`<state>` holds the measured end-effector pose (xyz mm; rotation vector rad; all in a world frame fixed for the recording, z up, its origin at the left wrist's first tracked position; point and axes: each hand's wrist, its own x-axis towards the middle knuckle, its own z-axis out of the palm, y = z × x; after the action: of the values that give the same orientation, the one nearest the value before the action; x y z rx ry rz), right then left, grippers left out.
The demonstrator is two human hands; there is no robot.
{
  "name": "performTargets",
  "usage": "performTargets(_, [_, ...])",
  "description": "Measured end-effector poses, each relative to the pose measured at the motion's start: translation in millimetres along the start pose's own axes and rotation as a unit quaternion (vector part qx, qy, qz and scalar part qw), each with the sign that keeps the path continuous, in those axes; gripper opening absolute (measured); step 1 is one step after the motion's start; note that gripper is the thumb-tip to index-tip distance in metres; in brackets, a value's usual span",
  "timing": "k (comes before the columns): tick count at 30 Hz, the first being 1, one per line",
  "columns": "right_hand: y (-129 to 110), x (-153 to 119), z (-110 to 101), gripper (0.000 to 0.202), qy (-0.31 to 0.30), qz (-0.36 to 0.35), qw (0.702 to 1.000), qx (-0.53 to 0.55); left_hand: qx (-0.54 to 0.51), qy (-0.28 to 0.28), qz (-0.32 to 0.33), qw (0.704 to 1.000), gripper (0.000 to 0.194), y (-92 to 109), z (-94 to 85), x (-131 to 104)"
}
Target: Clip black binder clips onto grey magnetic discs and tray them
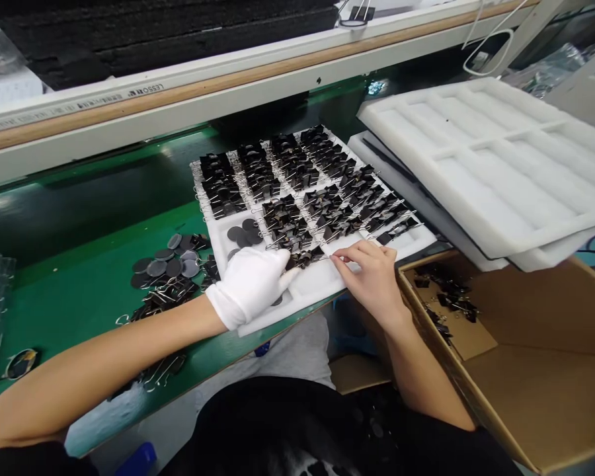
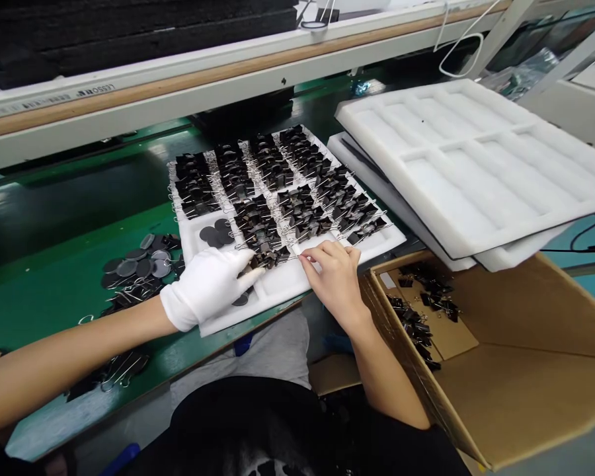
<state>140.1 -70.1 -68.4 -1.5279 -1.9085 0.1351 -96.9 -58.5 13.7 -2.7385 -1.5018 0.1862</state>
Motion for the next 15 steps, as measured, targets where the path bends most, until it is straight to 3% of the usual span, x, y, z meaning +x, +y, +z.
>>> performTargets(5, [1, 1, 5, 0.015, 0.052, 0.012, 0.998, -0.017, 0.058, 0.016, -0.007, 0.998, 0.043, 9, -8.5, 3])
performTargets(8, [1, 4, 1, 0.016, 0.027, 0.006, 1.000, -0.005, 0.067, 0.021, -0.016, 0.997, 0.041, 8, -7.8, 4])
performTargets(12, [0, 9, -6, 0.017, -0.004, -0.008, 1.000, 0.000, 0.060, 0.032, 0.026, 0.997, 0.040, 2, -3.1, 6])
performTargets(15, [-1, 8, -12, 0.018, -0.038, -0.005, 0.999, -0.006, 0.055, 0.047, 0.038, 0.997, 0.042, -4, -9.4, 0])
